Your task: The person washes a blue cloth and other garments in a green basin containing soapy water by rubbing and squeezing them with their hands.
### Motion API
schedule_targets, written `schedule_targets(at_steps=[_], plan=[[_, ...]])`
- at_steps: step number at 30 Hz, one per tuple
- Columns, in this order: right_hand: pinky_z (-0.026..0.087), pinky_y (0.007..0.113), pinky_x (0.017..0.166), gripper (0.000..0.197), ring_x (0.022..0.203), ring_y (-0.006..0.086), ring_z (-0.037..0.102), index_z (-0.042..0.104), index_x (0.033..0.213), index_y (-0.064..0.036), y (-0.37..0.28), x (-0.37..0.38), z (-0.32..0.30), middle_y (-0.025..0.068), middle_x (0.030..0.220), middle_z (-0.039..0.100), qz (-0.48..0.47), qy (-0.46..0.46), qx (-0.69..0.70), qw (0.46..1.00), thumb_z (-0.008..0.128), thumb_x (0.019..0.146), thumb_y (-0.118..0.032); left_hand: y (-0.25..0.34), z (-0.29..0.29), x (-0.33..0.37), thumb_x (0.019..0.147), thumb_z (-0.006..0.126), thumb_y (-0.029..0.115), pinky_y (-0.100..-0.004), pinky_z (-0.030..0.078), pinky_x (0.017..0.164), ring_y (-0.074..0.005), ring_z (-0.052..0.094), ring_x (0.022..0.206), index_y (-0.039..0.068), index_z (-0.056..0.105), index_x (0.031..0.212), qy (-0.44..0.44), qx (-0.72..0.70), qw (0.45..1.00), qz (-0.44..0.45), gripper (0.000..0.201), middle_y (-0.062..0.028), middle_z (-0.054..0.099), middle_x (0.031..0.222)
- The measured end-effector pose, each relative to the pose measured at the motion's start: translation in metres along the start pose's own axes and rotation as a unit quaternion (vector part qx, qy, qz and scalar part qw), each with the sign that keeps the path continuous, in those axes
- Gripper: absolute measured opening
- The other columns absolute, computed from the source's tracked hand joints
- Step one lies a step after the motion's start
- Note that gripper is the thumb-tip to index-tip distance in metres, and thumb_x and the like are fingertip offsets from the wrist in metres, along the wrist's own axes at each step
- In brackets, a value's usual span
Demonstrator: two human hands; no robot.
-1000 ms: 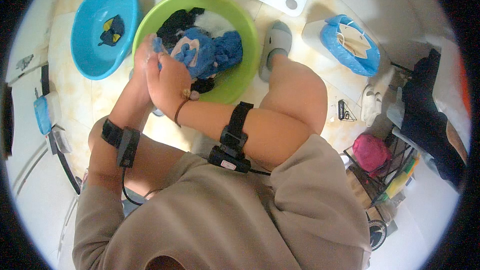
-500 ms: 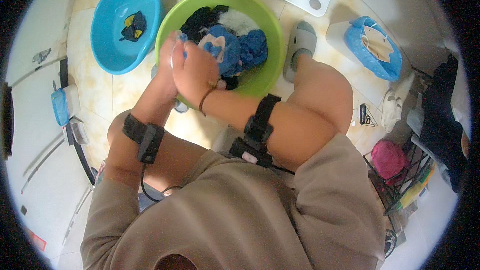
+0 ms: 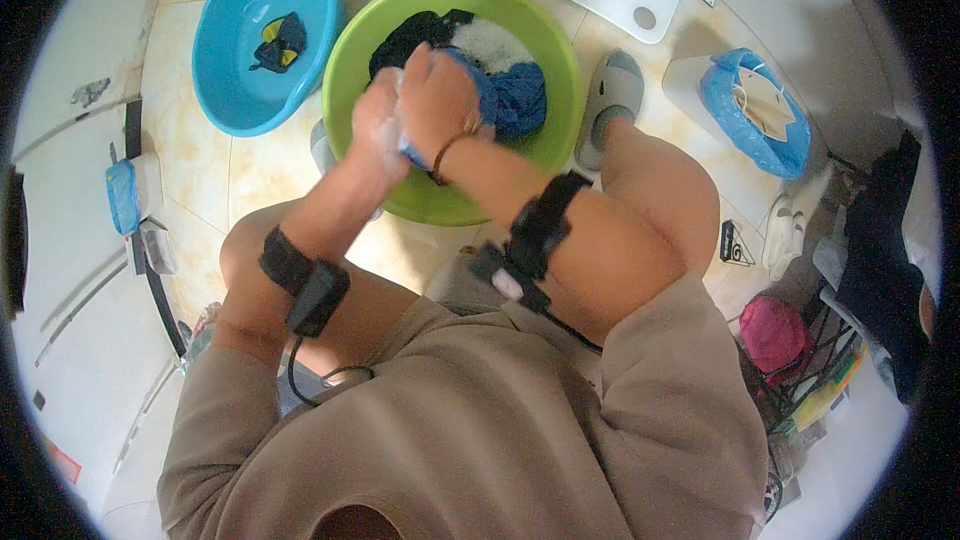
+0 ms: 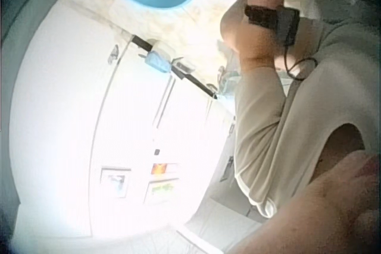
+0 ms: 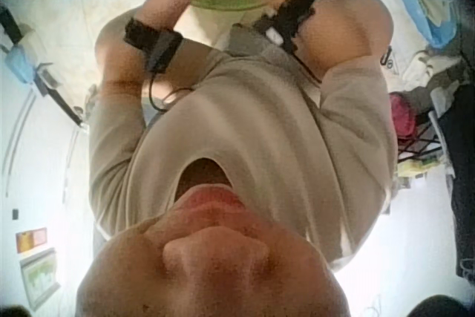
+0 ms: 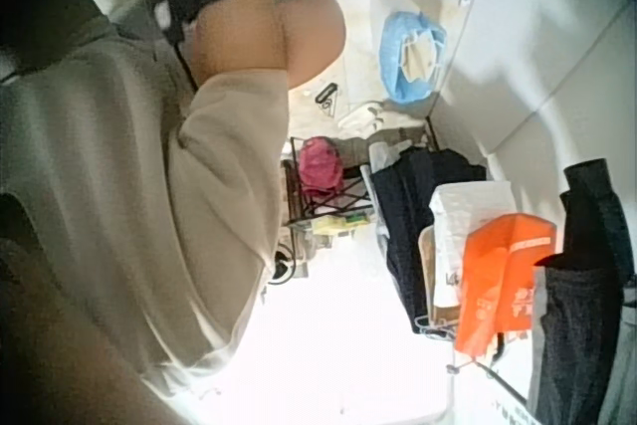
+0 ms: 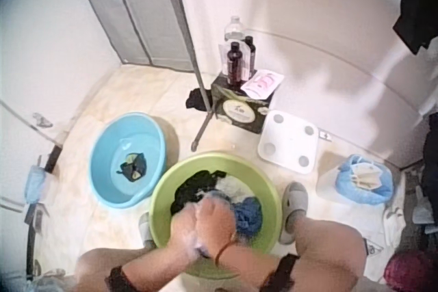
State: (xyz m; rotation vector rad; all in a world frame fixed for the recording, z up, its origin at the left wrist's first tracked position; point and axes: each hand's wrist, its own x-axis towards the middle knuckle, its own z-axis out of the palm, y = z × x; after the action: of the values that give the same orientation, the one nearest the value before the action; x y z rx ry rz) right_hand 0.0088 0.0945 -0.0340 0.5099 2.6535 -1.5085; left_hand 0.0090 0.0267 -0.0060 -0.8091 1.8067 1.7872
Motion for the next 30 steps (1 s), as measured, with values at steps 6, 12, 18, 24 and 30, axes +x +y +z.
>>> schedule_targets(at_steps=[6, 12, 18, 24, 30], plan=[[0.043, 0.048, 0.071, 0.044, 0.078, 0.0445, 0.054, 0.058, 0.072, 0.0014, -0.019, -0.024, -0.001, 0.0270, 0.078, 0.058, 0.043, 0.001, 0.058, 0.997, 0.036, 0.089, -0.032, 0.017, -0.008, 0.010, 0.079, 0.045, 0.023, -0.0369, 0.044, 0.059, -0.0220, 0.052, 0.063, -0.001, 0.054, 0.076, 0.061, -0.109, 0.992, -0.034, 0.026, -0.0110, 0.053, 0.073], [0.042, 0.049, 0.072, 0.044, 0.077, 0.0439, 0.055, 0.058, 0.073, 0.0031, -0.002, -0.002, -0.001, 0.0277, 0.077, 0.057, 0.056, 0.002, 0.028, 0.998, 0.037, 0.088, -0.033, 0.004, 0.003, 0.009, 0.080, 0.045, 0.024, -0.0354, 0.044, 0.062, -0.0216, 0.053, 0.067, -0.002, 0.056, 0.079, 0.056, -0.162, 0.984, -0.040, 0.029, -0.0120, 0.055, 0.074], [0.041, 0.049, 0.074, 0.045, 0.082, 0.0430, 0.055, 0.060, 0.078, 0.0030, 0.007, -0.029, 0.003, 0.0286, 0.084, 0.057, 0.093, -0.032, 0.046, 0.994, 0.036, 0.089, -0.033, 0.017, -0.001, 0.009, 0.081, 0.046, 0.028, -0.0349, 0.043, 0.065, -0.0220, 0.055, 0.071, -0.003, 0.060, 0.082, 0.084, 0.101, 0.991, 0.026, 0.034, -0.0114, 0.060, 0.080], [0.042, 0.049, 0.072, 0.041, 0.080, 0.0430, 0.054, 0.057, 0.076, 0.0021, 0.013, -0.009, -0.005, 0.0266, 0.078, 0.057, 0.051, -0.013, 0.025, 0.998, 0.035, 0.090, -0.029, -0.001, 0.015, 0.009, 0.080, 0.045, 0.025, -0.0333, 0.041, 0.059, -0.0191, 0.051, 0.064, -0.004, 0.057, 0.075, 0.133, -0.023, 0.991, 0.018, 0.031, -0.0125, 0.056, 0.071], [0.043, 0.048, 0.070, 0.038, 0.076, 0.0434, 0.055, 0.058, 0.074, 0.0026, 0.017, -0.021, 0.004, 0.0263, 0.079, 0.058, 0.044, -0.007, 0.005, 0.999, 0.038, 0.088, -0.027, -0.019, 0.000, 0.027, 0.081, 0.045, 0.018, -0.0311, 0.039, 0.053, -0.0146, 0.045, 0.054, -0.003, 0.054, 0.065, 0.084, 0.114, 0.976, 0.165, 0.028, -0.0077, 0.054, 0.062]])
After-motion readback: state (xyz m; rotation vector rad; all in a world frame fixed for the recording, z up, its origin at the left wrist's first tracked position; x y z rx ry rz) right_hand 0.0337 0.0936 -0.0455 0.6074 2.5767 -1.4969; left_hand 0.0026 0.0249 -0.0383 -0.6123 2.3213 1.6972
